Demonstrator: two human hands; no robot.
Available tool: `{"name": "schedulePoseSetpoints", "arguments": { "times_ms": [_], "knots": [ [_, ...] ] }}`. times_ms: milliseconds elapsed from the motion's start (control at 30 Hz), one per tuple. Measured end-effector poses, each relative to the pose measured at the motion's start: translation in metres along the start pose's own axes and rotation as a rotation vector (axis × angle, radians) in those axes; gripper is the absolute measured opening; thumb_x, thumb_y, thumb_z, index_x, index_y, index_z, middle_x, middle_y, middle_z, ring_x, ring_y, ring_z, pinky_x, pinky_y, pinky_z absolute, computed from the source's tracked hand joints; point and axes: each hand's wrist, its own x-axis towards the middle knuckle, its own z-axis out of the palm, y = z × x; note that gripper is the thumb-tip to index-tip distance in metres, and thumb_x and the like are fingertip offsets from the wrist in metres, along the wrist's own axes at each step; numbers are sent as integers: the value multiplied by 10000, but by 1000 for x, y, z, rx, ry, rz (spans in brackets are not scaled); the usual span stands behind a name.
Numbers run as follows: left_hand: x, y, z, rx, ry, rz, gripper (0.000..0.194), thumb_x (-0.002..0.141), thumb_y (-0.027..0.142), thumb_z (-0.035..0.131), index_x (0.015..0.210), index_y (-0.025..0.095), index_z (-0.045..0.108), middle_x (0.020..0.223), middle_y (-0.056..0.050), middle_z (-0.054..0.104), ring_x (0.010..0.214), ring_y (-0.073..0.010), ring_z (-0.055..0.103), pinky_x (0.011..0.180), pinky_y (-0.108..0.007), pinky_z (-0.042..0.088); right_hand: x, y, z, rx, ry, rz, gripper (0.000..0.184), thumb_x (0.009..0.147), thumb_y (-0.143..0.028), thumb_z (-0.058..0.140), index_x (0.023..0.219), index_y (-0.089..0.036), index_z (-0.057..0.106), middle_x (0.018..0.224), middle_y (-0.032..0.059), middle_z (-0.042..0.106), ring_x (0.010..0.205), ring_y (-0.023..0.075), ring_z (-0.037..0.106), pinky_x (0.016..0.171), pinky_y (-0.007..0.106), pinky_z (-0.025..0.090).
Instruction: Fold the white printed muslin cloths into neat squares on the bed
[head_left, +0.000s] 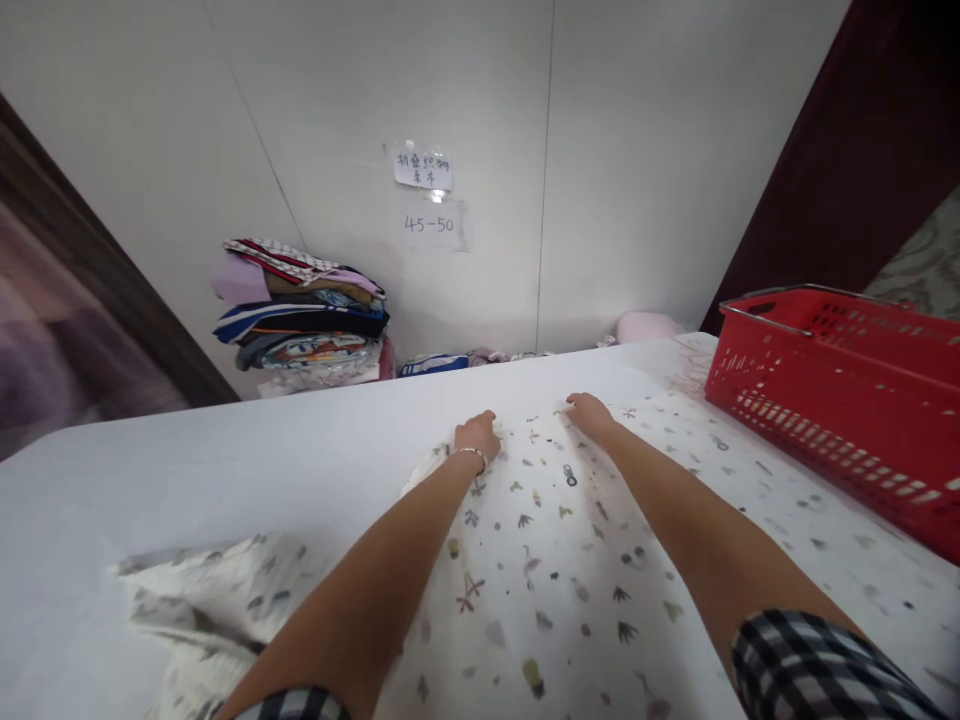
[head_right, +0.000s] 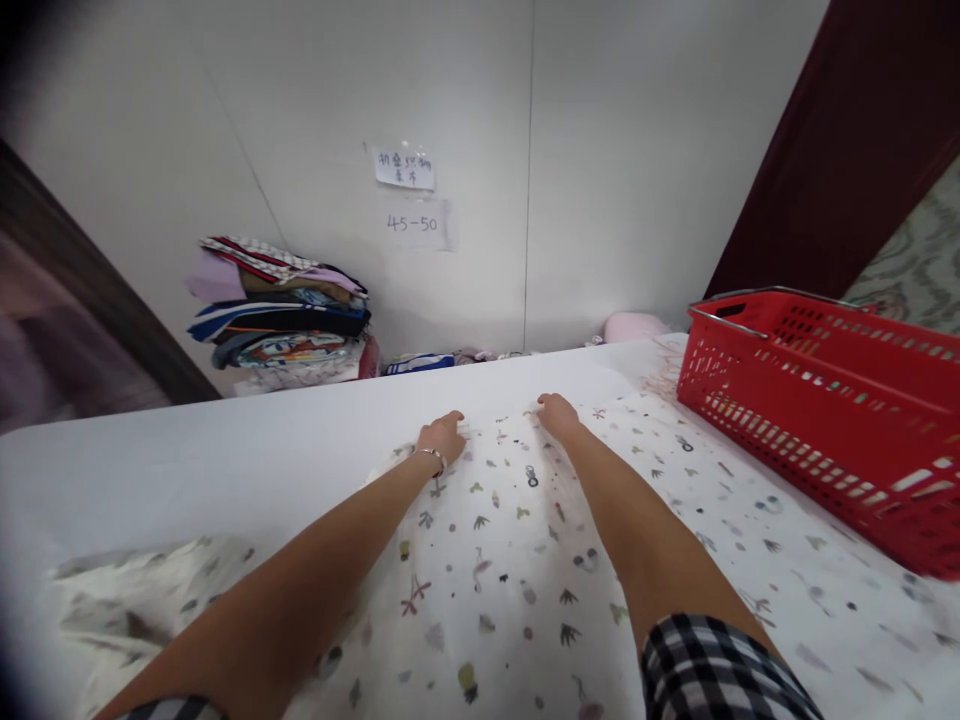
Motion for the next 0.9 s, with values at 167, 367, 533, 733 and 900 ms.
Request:
{"name": "schedulePoseSetpoints", "arguments": {
  "times_ms": [167, 367, 533, 733, 900],
  "knots": [
    [-16, -1, 10, 9, 100, 175, 458, 846, 306, 376, 1297, 225, 375, 1407, -55, 366, 1293, -203, 285, 1052, -381, 203, -22, 2, -1, -19, 88, -65, 431, 883, -227, 306, 1301, -181, 401, 1366, 94, 367, 1156, 187, 431, 915, 269, 340],
    [-28, -4, 37, 78, -3, 273, 663, 855, 575, 191, 1386, 188, 277, 1489, -61, 166, 1362, -246, 108, 1083, -469, 94, -41, 5, 12, -62, 12, -133, 491, 888, -446, 329, 1302, -193, 403, 1429, 80, 296, 1316, 221, 208, 1042, 408, 178],
    [-24, -7, 42, 95, 13, 280, 684, 852, 586, 144, 1398, 190, 262, 1490, -48, 155, 1366, -239, 98, 1088, -462, 93, -45, 29, 8, -101, 63, -74, 593, 901, -510, 221, 1383, -168, 275, 1492, 78, 95, 1358, 220, 35, 1061, 448, 89],
    [-24, -7, 43, 108, 32, 285, 677, 854, 580, 155, 1394, 190, 277, 1487, -54, 167, 1364, -240, 109, 1088, -461, 94, -47, 75, 5, -133, 0, 153, 645, 877, -554, 217, 1382, -156, 268, 1477, 114, 139, 1350, 251, 74, 1043, 504, 104],
    [-25, -6, 41, 110, 10, 276, 682, 853, 579, 149, 1399, 186, 263, 1491, -47, 149, 1366, -234, 105, 1089, -453, 92, -35, 81, 2, -113, -48, 146, 656, 865, -571, 212, 1384, -174, 266, 1478, 103, 144, 1350, 251, 84, 1036, 519, 132]
  ]
}}
